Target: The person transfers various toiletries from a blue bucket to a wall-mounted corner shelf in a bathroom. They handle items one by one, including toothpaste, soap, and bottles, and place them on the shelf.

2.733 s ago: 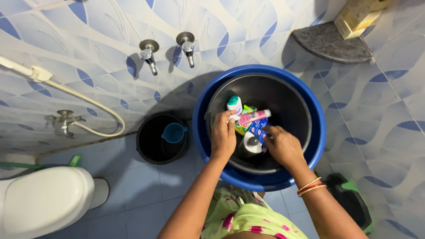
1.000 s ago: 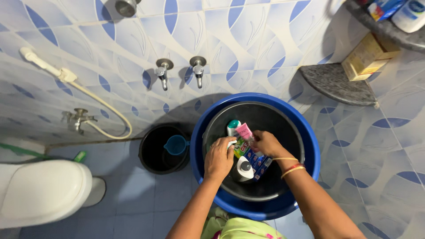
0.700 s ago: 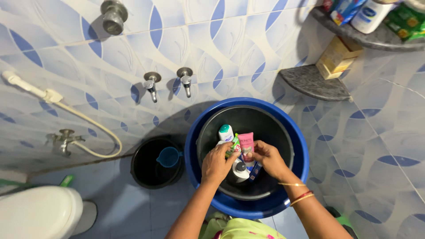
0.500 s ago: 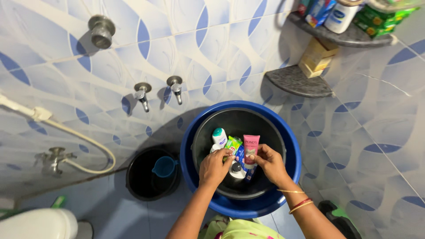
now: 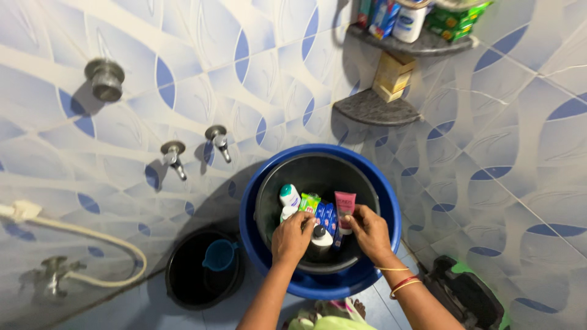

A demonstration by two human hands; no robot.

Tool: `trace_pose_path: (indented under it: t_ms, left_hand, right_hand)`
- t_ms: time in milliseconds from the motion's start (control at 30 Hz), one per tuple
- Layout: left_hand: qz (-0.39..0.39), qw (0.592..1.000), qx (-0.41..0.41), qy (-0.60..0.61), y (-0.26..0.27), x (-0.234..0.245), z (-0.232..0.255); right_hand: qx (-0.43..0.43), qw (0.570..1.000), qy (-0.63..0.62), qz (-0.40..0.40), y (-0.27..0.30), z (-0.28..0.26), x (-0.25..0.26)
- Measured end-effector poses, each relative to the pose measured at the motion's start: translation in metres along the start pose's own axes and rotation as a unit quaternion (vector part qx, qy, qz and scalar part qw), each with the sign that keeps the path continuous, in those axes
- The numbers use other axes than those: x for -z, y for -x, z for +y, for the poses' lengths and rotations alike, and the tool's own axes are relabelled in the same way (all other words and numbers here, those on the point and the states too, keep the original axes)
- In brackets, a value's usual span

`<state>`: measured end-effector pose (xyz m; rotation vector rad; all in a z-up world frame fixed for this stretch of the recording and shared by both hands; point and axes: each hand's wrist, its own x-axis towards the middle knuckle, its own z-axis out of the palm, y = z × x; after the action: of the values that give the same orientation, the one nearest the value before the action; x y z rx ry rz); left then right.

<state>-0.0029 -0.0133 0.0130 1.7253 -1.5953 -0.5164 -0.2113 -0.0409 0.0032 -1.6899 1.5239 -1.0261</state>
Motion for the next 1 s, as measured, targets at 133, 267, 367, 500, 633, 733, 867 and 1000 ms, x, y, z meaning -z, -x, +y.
trace_pose_path:
  t_ms: [133,267,367,500,633,733,867,1000]
  left_hand:
    - [-0.007,1.000,-0.019,0.011,-0.001,-0.002,-0.006]
    - [-0.008,1.000,-0.012,0.026,0.000,-0.003,-0.009]
    - [-0.006,1.000,-0.012,0.024,0.001,-0.002,-0.009]
    - [-0.018,1.000,0.010,0.020,0.000,0.001,-0.005]
    - [-0.036,0.998,0.042,0.028,0.000,0.000,-0.006]
    - [0.004,1.000,0.001,0.018,0.001,-0.006,-0.011]
    - [-0.035,0.996,0.081,-0.006,-0.006,-0.018,-0.022]
    - [-0.039,0.992,0.116,0.003,-0.009,-0.032,-0.048]
  right_hand:
    - [0.032,0.998,0.044,0.023,0.003,-0.003,-0.003]
    - [0.029,0.999,0.038,0.023,0.004,-0.003,-0.005]
    - [0.007,1.000,0.021,0.011,0.005,-0.004,-0.005]
    - [-0.011,1.000,-0.007,-0.006,0.005,-0.012,-0.003]
    - [-0.019,1.000,0.009,0.000,0.005,-0.013,-0.001]
    - [-0.013,0.999,-0.027,0.013,0.002,-0.002,-0.002]
    - [-0.020,0.991,-0.130,-0.018,-0.006,0.032,-0.006]
    - [-0.097,0.933,-0.327,-0.119,-0.026,0.068,-0.011]
